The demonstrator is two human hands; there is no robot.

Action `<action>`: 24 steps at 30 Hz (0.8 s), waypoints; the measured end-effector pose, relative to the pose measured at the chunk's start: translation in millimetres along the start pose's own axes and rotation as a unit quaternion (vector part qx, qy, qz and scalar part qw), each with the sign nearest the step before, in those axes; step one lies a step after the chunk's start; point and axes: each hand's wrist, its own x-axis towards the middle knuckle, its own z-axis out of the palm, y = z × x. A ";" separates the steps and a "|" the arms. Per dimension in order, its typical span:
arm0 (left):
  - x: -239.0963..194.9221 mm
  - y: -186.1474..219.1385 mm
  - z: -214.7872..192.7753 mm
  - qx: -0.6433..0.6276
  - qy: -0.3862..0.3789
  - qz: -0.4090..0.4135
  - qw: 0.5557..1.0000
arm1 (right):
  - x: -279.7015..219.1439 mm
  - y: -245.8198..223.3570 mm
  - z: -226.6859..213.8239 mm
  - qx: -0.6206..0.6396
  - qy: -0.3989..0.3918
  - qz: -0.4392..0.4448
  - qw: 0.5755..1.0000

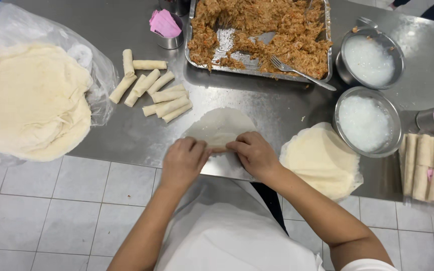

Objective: The person repeatedly takes a thin dough wrapper, places a portion of seasoned filling onto it, and rolls it into a cylindrical shape. The finished rolls are placed on the stainless steel countertop next to a growing pile of completed rolls.

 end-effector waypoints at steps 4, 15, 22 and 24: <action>-1.4 -5.8 -44.6 0.040 -0.058 0.008 0.997 | 2.0 -0.4 -4.8 -0.027 -0.009 0.009 1.000; 16.5 13.8 35.4 -0.037 0.055 0.156 0.986 | -27.0 -6.8 -47.3 -0.154 -0.029 0.106 0.982; 22.4 13.7 37.9 -0.012 0.045 0.152 0.987 | -5.2 -19.7 -24.2 -0.078 0.079 0.082 0.990; 20.9 16.1 24.5 -0.039 0.013 0.135 0.990 | 1.1 -42.2 -27.5 -0.128 -0.009 0.086 0.988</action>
